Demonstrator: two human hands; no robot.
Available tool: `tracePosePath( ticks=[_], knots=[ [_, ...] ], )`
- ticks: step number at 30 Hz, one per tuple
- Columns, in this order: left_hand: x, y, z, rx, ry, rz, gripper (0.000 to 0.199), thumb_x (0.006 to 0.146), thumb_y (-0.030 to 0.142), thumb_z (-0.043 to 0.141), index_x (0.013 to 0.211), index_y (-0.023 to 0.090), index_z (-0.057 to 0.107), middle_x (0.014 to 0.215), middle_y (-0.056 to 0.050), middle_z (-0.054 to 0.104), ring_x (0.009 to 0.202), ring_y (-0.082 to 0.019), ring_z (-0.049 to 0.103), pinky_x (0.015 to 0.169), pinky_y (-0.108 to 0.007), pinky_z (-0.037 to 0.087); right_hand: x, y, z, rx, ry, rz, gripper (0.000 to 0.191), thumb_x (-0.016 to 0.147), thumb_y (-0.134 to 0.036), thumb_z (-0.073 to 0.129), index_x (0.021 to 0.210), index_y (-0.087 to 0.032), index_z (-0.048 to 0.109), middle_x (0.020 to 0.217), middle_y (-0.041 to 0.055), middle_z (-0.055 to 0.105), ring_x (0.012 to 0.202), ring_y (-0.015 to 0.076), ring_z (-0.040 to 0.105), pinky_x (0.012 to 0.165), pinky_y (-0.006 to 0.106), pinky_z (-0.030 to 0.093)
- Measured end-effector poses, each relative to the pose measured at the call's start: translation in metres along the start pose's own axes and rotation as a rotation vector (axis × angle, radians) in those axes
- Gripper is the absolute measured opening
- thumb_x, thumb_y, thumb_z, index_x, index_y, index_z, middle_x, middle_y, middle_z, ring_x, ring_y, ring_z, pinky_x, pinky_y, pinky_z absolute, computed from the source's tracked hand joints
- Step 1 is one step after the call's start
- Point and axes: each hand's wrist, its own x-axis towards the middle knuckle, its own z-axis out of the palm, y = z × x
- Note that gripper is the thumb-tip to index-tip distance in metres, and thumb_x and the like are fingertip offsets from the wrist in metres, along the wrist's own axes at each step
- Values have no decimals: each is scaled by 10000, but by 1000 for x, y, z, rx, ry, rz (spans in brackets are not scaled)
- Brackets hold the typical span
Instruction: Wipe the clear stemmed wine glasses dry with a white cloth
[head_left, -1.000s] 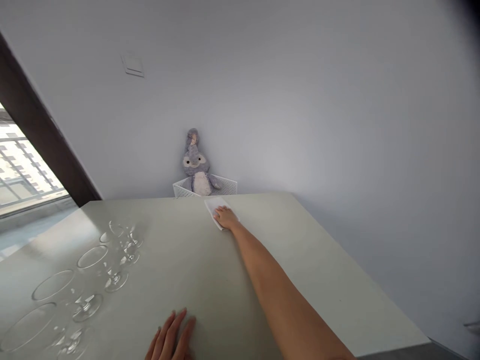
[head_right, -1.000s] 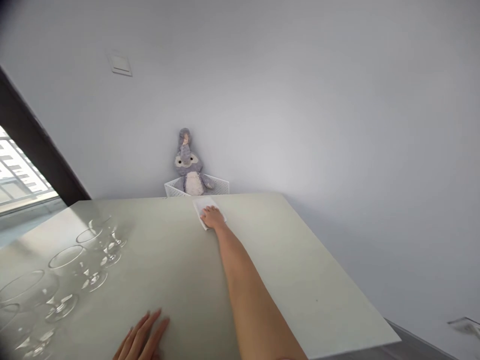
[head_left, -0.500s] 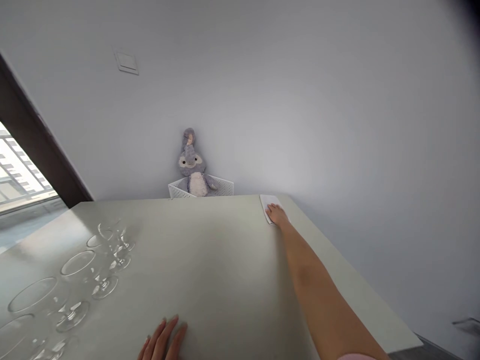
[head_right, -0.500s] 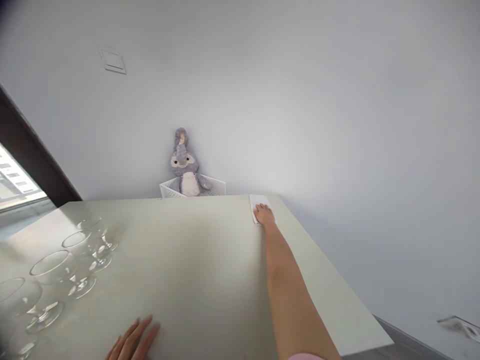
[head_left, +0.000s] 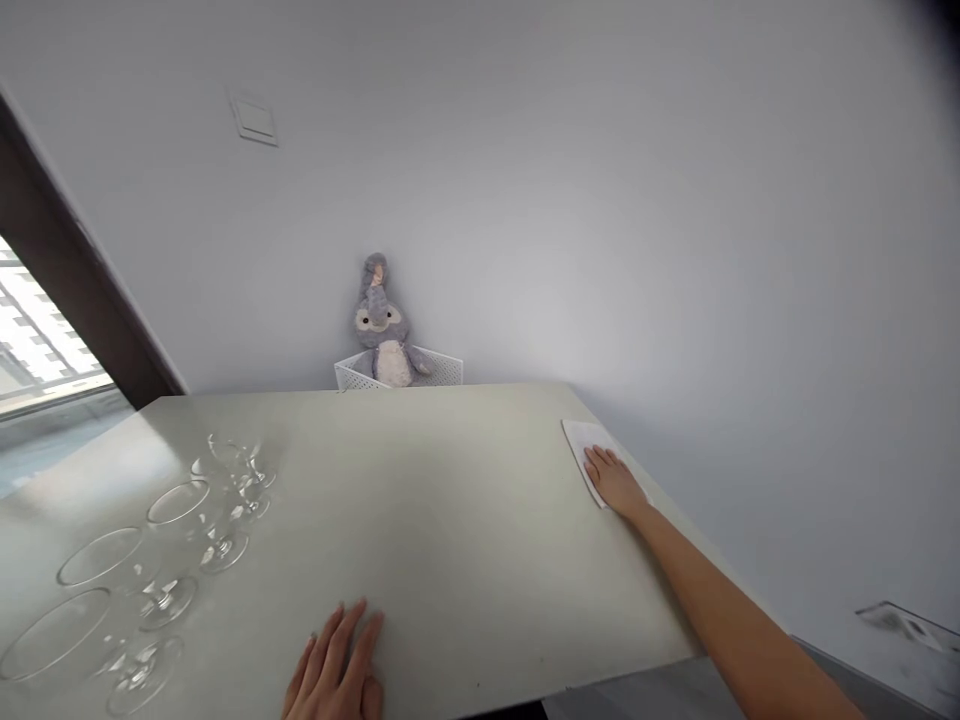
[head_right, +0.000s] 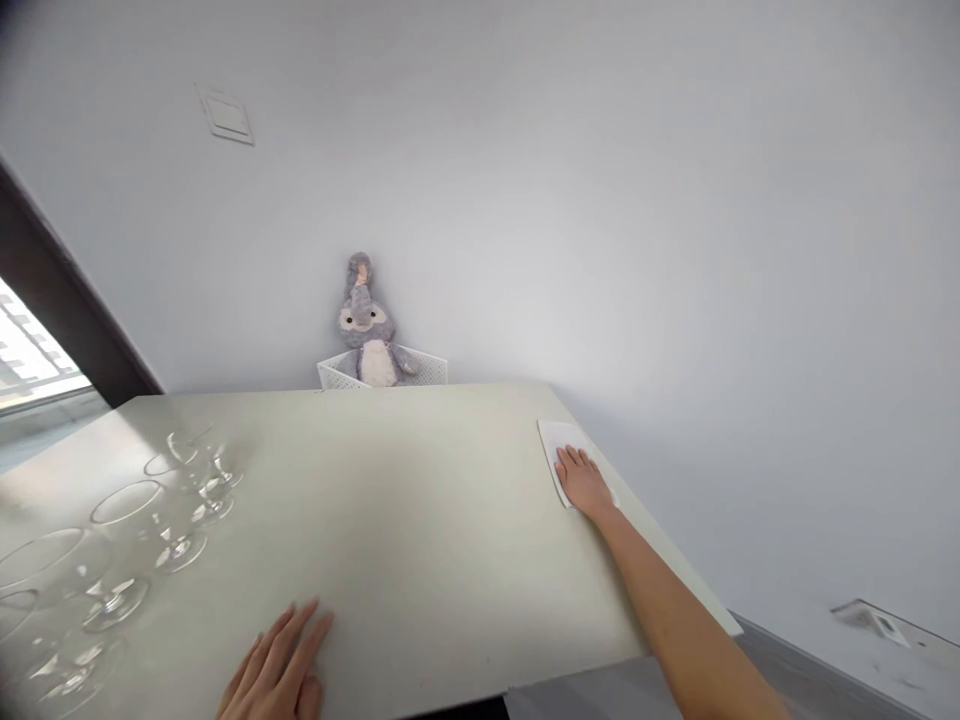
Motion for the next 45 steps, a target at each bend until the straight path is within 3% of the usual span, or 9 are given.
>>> tracePosePath(
  ticks=[4,9,16,21,28,33,39,42,45],
  knots=[
    [1,0,-2,22,-3,7,428,731,247,435,1145,264,540,1251,12,498,1167,-211,417,1029,-364,209,-64,-17,1,20,14,-140,554,882,-430,159,1321,-144,342,1394,72,287,1289,244,213,1038,403,210],
    [4,6,-7,-22,15,-8,423,729,253,437,1139,251,540,1245,-9,503,1173,-224,408,1027,-379,205,-136,-70,-11,121,-38,-305,552,882,-474,170,1350,-201,275,1421,27,211,1310,217,140,1064,409,168],
    [6,7,-7,-28,68,26,402,718,248,456,1108,242,556,1214,-29,528,1145,-240,435,1018,-392,204,-183,-165,-51,308,-229,-724,490,904,-417,187,1372,-275,156,1443,-49,71,1323,173,21,1091,365,72],
    [5,6,-8,30,61,56,398,724,241,458,1110,244,557,1220,-22,525,1146,-226,435,1003,-369,221,-139,-197,-46,318,-270,-863,501,894,-435,213,1364,-263,207,1442,-30,118,1323,177,39,1084,361,61],
    [6,7,-12,94,118,101,375,728,237,472,1089,252,572,1204,-19,539,1118,-218,465,998,-354,225,-5,-212,-20,188,-179,-601,543,886,-438,146,1357,-190,254,1437,30,176,1316,198,105,1056,356,96],
    [9,7,-11,123,160,148,349,727,226,478,1055,269,589,1160,2,573,1081,-205,491,1002,-350,216,58,-235,-19,88,-204,-419,559,878,-416,142,1372,-157,193,1448,54,120,1316,227,85,1037,387,89],
    [8,3,-9,102,150,164,357,731,210,467,1056,296,587,1141,18,585,1062,-178,505,1000,-318,224,86,-300,-16,95,-183,-425,614,864,-394,165,1349,-19,192,1436,167,85,1311,292,2,1016,474,-5],
    [7,2,-8,61,140,145,363,731,193,465,1052,304,590,1138,21,588,1061,-178,511,997,-317,227,82,-343,-17,114,-181,-494,631,860,-402,176,1338,9,193,1434,182,70,1310,286,-41,1013,462,-58],
    [8,3,-10,57,112,116,372,730,183,472,1059,310,588,1157,21,577,1065,-193,512,989,-336,243,68,-383,-18,137,-209,-582,629,862,-445,161,1357,-58,177,1440,158,67,1311,284,14,1017,457,-20]
  ],
)
